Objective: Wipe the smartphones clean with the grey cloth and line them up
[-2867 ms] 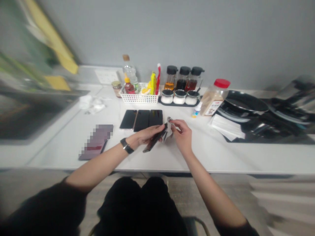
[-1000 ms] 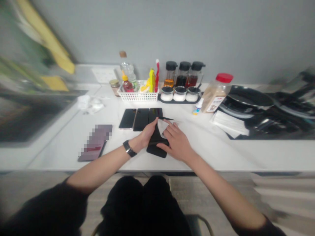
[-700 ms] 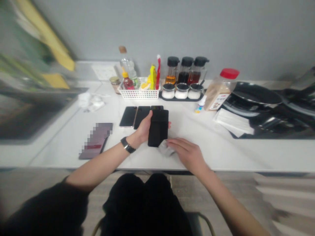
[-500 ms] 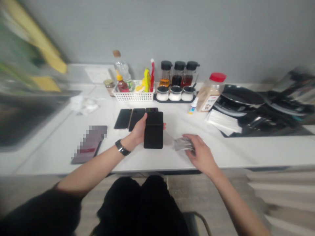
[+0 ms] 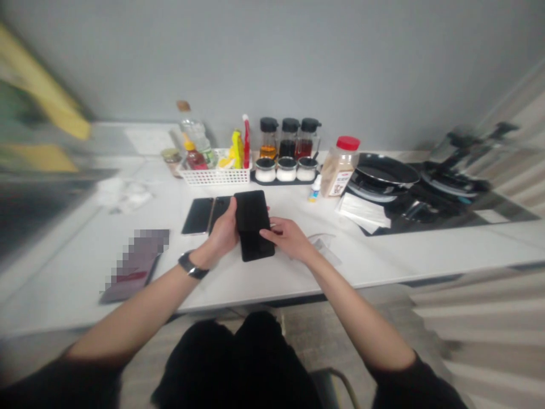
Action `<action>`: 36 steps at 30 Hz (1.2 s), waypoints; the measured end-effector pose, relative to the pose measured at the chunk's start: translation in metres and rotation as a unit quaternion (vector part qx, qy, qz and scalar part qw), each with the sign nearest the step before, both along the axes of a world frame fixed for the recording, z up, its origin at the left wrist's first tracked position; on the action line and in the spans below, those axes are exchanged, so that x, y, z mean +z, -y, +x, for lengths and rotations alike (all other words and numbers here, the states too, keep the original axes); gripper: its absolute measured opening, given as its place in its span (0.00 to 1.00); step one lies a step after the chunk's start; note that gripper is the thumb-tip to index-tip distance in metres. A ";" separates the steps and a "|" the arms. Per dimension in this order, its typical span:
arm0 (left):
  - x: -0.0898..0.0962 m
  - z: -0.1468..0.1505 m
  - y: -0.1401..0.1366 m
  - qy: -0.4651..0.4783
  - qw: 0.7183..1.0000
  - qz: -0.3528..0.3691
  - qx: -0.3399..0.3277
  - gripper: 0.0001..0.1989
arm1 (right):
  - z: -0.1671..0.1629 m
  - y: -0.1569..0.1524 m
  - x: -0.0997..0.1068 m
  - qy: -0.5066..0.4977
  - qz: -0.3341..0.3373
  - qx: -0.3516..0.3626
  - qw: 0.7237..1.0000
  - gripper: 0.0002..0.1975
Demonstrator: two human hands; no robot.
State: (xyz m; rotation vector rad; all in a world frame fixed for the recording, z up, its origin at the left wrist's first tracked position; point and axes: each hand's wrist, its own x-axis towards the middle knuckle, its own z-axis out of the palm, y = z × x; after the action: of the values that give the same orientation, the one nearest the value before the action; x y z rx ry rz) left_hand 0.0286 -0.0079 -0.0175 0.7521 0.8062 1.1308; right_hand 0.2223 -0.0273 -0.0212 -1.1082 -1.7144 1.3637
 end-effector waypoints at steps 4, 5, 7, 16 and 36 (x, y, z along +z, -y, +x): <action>-0.017 -0.007 -0.009 -0.218 0.964 0.145 0.050 0.31 | 0.025 -0.018 -0.004 -0.033 -0.016 -0.061 0.997 0.32; -0.021 -0.008 -0.010 -0.282 0.938 0.195 0.048 0.34 | 0.033 -0.023 -0.006 -0.029 -0.014 -0.083 0.996 0.34; -0.027 -0.010 -0.010 -0.399 0.869 0.291 0.032 0.39 | 0.046 -0.035 -0.010 -0.008 -0.010 -0.115 0.993 0.35; -0.042 -0.011 -0.014 -0.548 0.737 0.390 -0.072 0.44 | 0.039 -0.070 -0.036 0.100 0.013 -0.120 0.988 0.23; -0.049 -0.016 -0.029 -0.571 0.705 0.410 -0.097 0.25 | -0.013 -0.046 -0.017 0.544 0.190 -0.174 0.798 0.21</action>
State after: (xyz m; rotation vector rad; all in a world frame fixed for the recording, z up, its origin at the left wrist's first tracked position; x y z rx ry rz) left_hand 0.0124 0.0209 -0.0663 2.3828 1.1635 0.6859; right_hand 0.2096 0.0192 -0.0385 -2.0141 -2.1914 0.0074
